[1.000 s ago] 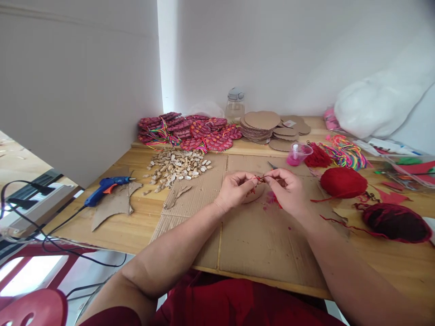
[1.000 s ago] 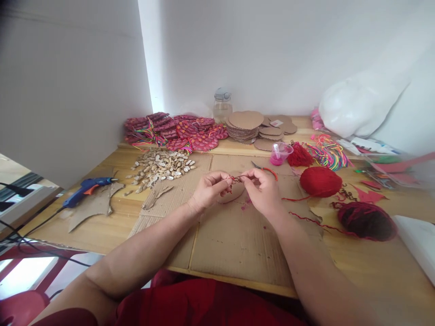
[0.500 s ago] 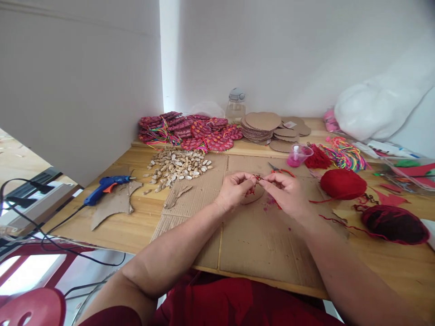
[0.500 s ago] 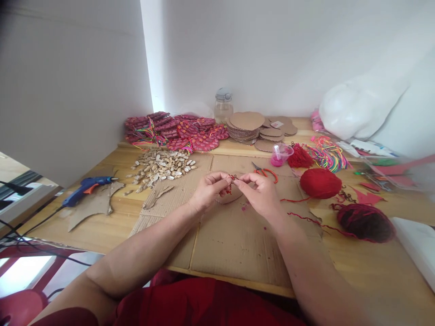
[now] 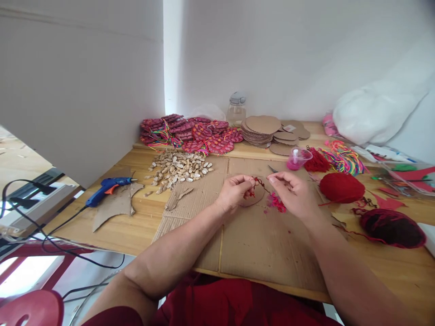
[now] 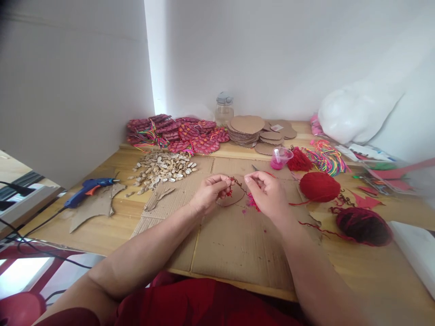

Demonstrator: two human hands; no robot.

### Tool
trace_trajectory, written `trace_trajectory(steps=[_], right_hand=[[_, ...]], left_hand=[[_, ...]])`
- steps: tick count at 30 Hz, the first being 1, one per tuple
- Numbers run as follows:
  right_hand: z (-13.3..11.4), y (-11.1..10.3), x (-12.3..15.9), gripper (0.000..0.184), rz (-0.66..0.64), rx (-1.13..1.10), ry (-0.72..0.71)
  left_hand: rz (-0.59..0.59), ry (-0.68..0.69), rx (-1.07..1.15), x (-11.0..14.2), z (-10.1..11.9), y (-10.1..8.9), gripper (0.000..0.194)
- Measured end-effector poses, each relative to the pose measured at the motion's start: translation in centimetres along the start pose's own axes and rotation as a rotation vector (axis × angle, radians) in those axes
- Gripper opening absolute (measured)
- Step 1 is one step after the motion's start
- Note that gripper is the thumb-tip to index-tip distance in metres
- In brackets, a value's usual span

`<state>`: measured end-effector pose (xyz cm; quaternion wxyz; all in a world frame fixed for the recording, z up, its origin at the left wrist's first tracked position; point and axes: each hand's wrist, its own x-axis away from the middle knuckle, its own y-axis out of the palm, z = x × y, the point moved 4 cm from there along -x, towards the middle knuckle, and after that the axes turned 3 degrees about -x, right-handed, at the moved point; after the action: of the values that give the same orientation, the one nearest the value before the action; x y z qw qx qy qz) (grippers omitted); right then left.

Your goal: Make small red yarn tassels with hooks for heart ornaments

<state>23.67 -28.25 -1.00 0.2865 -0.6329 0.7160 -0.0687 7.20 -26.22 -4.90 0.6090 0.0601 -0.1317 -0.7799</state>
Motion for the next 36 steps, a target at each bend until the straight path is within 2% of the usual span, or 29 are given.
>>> trace_trajectory(steps=[5, 9, 14, 16, 19, 21, 24, 29, 32, 36], right_hand=[[-1.7, 0.9, 0.5, 0.024, -0.029, 0.030, -0.009], [-1.7, 1.8, 0.2, 0.023, -0.104, -0.075, 0.118], [-2.0, 1.9, 0.1, 0.023, -0.162, -0.159, 0.248], [-2.2, 1.9, 0.2, 0.023, -0.231, -0.259, 0.307], [-2.4, 1.8, 0.3, 0.020, -0.350, -0.540, 0.409], [-2.4, 1.5, 0.2, 0.017, -0.361, -0.695, 0.450], [-2.1, 0.9, -0.2, 0.017, -0.331, -0.765, 0.448], [-1.5, 1.3, -0.4, 0.047, -0.341, -0.706, 0.454], [-1.0, 1.4, -0.3, 0.043, -0.228, -0.563, 0.418], [-1.4, 1.0, -0.4, 0.034, -0.096, -0.141, 0.241]], left_hand=[[-0.017, 0.004, 0.015, 0.0, 0.2, 0.0, 0.026], [-0.023, 0.027, 0.018, 0.1, 0.5, -0.1, 0.027], [-0.008, 0.029, 0.051, 0.1, 0.7, -0.1, 0.027], [-0.013, 0.019, 0.064, 0.1, 0.7, -0.1, 0.028], [-0.017, 0.016, 0.070, 0.1, 0.7, -0.1, 0.028], [-0.014, 0.017, 0.077, 0.0, 0.7, -0.1, 0.027], [-0.017, -0.008, 0.107, 0.0, 0.6, -0.2, 0.027], [-0.014, -0.078, 0.184, -0.3, 0.2, -0.5, 0.023], [0.017, -0.139, 0.230, -0.5, -0.2, -0.6, 0.020], [0.048, -0.157, 0.194, -0.5, -0.3, -0.7, 0.021]])
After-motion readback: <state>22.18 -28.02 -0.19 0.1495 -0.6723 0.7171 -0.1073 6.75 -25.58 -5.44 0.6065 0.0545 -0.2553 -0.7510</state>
